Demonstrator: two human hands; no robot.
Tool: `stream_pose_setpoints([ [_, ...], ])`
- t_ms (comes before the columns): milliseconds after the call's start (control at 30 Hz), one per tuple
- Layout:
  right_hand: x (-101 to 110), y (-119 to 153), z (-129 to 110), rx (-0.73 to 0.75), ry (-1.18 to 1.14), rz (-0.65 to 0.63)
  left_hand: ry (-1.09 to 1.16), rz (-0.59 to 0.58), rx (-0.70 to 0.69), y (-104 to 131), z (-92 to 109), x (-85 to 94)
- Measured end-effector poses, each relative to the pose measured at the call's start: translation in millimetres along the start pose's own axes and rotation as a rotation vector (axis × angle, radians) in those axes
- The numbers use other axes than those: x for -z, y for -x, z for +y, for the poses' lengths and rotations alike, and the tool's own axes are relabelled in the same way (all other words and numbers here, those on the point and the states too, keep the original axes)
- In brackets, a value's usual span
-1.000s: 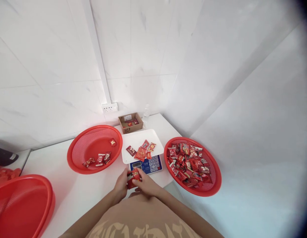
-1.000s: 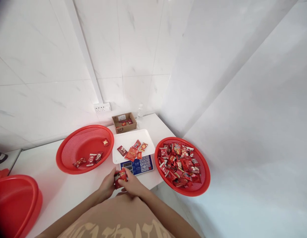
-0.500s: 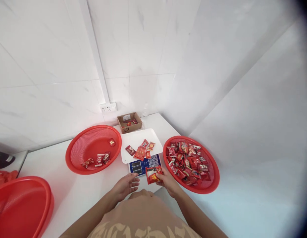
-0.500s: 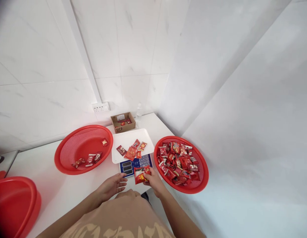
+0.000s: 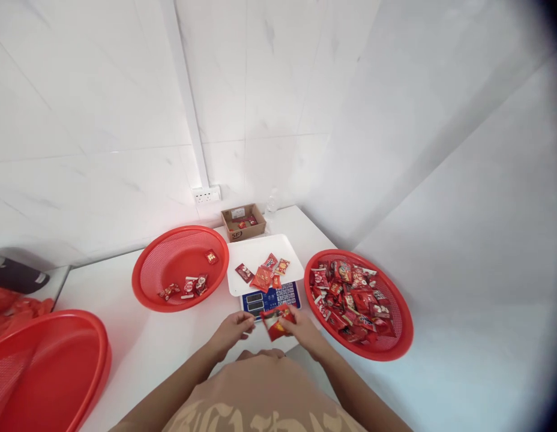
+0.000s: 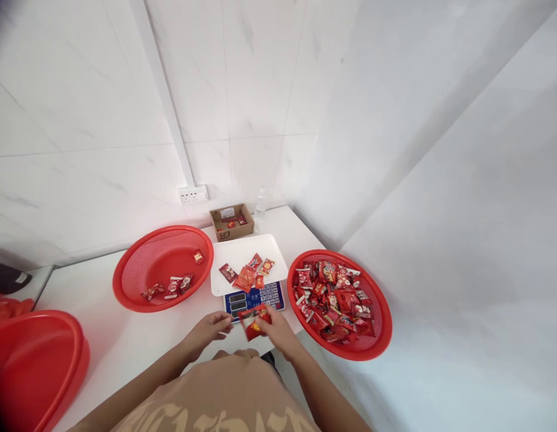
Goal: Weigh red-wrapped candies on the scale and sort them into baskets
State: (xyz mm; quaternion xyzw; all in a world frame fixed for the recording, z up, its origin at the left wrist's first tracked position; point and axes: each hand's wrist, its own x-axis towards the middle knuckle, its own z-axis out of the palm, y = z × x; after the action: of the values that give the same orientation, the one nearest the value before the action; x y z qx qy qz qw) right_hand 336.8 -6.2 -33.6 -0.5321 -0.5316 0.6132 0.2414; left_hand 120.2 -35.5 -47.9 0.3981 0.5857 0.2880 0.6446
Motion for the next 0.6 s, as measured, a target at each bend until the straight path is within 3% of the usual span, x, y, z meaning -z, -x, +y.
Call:
stream_pose_setpoints([
  [133, 48.2, -13.1, 13.0, 0.037, 0.296, 0.535, -0.481, 0.429, -0.287, -7.3, -1.1, 40.2],
  [233, 80.0, -20.2, 32.5, 0.142, 0.421, 0.741, -0.712, 0.609, -0.298, -7.7, 0.5, 80.4],
  [400, 93.1, -26.0, 78.3, 0.081, 0.523, 0.725, -0.817, 0.670, 0.094, 9.6, -2.0, 135.1],
  [500, 87.9, -26.7, 96.0, -0.011, 0.544, 0.706, -0.980, 0.697, 0.153, 31.4, -18.1, 153.6],
  [600, 85.2, -26.9, 99.6, -0.023, 0.560, 0.710, -1.267, 0.877, 0.144, 60.7, -39.1, 168.3],
])
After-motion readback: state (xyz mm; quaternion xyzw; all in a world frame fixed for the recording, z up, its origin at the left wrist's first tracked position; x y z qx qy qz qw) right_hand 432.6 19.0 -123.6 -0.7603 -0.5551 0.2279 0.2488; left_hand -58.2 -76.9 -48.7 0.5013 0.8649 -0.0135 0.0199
